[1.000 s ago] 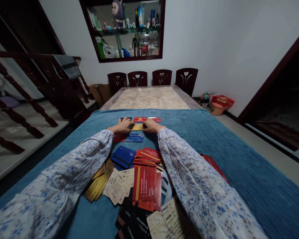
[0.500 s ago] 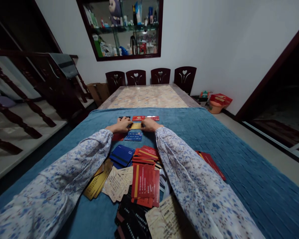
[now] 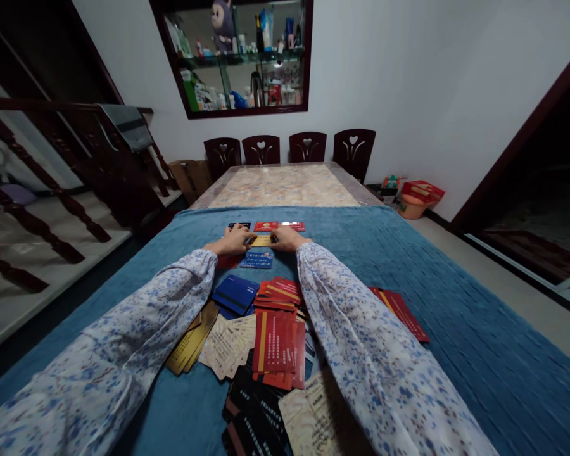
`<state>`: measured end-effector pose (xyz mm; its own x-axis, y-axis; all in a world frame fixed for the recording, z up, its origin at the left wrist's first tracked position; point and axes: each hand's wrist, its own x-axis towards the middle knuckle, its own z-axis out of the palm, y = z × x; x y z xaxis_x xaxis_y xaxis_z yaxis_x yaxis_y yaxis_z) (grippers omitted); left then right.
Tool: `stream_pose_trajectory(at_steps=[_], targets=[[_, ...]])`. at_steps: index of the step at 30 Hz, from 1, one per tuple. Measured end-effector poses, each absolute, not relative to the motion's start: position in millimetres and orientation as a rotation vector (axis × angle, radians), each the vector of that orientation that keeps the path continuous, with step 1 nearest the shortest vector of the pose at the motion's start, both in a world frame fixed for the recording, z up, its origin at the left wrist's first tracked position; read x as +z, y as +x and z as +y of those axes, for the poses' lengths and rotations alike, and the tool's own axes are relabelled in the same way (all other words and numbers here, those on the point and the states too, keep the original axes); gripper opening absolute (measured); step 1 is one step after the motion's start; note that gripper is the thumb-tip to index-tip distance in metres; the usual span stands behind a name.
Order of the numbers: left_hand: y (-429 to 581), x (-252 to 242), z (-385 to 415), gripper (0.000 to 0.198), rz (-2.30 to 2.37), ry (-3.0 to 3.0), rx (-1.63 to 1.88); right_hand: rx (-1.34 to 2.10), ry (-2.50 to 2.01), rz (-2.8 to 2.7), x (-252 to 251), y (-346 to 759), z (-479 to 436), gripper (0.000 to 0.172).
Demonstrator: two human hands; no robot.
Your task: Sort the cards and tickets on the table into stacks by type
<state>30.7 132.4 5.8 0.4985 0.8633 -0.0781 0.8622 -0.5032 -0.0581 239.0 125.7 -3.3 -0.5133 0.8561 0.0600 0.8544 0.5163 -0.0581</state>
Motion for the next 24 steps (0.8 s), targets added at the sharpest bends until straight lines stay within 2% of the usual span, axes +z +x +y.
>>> stream_pose_trajectory(at_steps=[14,24], targets=[[24.8,3.2,130.8,0.033,-1.515,-2.721,0.076,0.012,-1.536,-2.701,1.8,237.5,119.0,0.022],[23.4,14.2,110.8,0.038,-1.457,-2.73,-0.003,-0.073,-1.581,-2.651,12.9,241.7,101.3,0.032]])
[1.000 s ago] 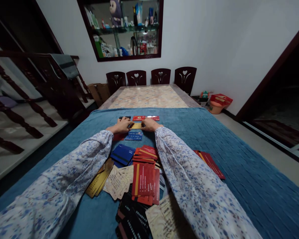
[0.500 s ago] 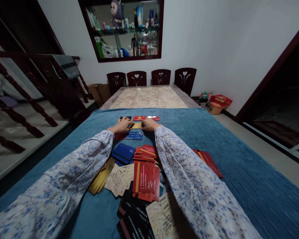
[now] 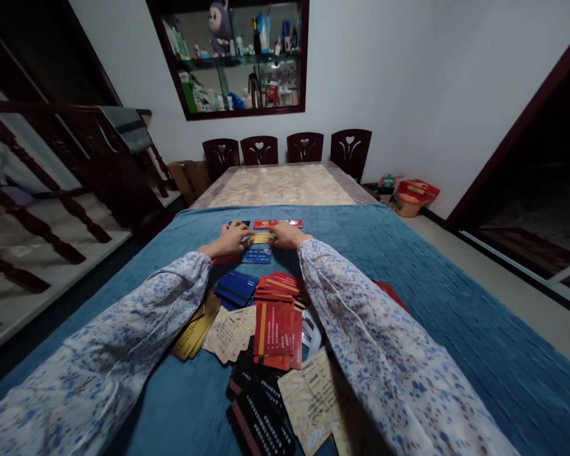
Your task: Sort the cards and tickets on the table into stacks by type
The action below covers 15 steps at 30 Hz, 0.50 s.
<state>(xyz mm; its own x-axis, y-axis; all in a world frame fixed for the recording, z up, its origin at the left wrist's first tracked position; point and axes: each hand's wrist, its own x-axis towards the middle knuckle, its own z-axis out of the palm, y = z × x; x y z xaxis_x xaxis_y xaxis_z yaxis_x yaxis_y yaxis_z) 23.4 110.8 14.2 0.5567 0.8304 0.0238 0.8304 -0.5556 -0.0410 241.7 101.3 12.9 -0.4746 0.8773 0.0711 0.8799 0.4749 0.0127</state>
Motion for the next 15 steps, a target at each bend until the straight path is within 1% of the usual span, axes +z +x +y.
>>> stream_pose_trajectory(at_steps=[4,9,15], targets=[[24.5,19.0,97.9,0.04,-1.423,-2.727,-0.049,-0.089,-1.571,-2.642,19.0,247.9,90.2,0.037],[27.3,22.0,73.9,0.041,-1.39,-2.772,-0.145,-0.105,-1.557,-2.662,26.3,255.5,68.3,0.033],[32.4,20.9,43.5,0.035,-1.351,-2.837,-0.268,-0.074,-1.608,-2.652,35.1,264.2,32.6,0.031]])
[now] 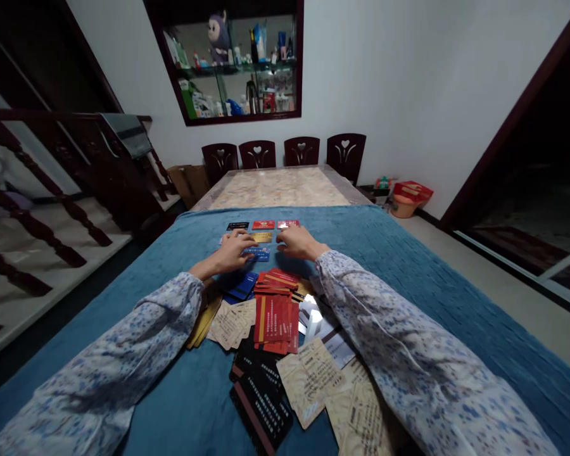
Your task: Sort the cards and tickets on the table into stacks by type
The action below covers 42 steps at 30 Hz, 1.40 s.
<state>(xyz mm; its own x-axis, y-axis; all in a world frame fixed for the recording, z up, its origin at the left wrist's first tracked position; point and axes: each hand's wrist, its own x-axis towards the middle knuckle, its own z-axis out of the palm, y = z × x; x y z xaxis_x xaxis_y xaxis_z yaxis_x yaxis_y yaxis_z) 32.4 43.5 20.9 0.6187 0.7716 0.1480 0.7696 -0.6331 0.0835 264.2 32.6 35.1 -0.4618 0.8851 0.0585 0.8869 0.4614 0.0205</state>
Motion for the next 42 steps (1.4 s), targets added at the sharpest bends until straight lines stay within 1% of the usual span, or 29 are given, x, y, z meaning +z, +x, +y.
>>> stream_pose_trajectory(at_steps=[5,9,19,26,30,36,42], targets=[[38.1,16.5,20.4,0.036,1.303,2.764,0.352,-0.083,-1.597,-2.633,35.5,269.2,3.1,0.029],[44.7,11.8,2.7,0.031,1.235,2.796,0.383,-0.083,-1.598,-2.631,30.7,270.8,-16.9,0.028],[60.1,-1.1,-19.5,0.024,1.076,2.803,0.239,0.029,-1.675,-2.704,32.8,268.9,-53.0,0.032],[59.1,-5.2,-19.4,0.027,1.001,2.783,0.16,0.109,-1.672,-2.785,31.5,270.3,-56.2,0.028],[57.9,-4.0,-18.4,0.021,0.983,2.795,0.16,0.138,-1.628,-2.803,29.4,274.0,-53.4,0.026],[59.1,-1.7,-17.2,0.013,0.928,2.814,0.162,0.144,-1.536,-2.835,30.0,279.9,-50.3,0.017],[61.2,2.4,-22.4,0.014,0.898,2.851,0.166,0.135,-1.482,-2.86,33.3,279.8,-51.5,0.018]])
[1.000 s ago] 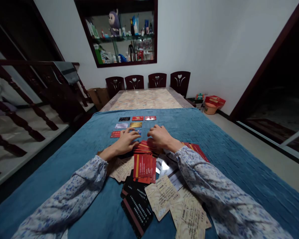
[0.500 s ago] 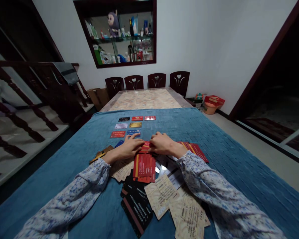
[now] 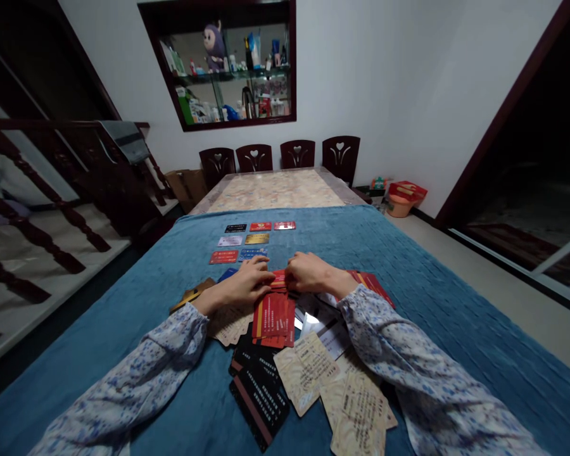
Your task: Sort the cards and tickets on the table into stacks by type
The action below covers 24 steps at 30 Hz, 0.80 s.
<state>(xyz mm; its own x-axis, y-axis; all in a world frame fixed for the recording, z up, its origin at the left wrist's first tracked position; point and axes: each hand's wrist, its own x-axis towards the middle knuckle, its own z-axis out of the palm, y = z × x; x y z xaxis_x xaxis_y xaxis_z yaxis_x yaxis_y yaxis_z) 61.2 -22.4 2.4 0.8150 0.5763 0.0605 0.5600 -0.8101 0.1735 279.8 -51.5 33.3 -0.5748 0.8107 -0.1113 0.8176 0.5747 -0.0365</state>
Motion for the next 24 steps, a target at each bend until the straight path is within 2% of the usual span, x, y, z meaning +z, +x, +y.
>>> stream_pose_trajectory(at_steps=[6,11,24], targets=[[58.3,5.8,-19.8,0.024,0.823,2.856,0.249,-0.206,1.412,2.81,40.2,286.0,-53.3,0.024],[54.9,9.7,-15.2,0.025,0.772,2.808,0.428,-0.245,1.418,2.9,41.5,292.4,-50.9,0.025],[53.1,-3.3,-6.7,0.04,0.9,2.628,0.751,-0.241,1.689,2.858,35.7,291.1,-45.4,0.031]])
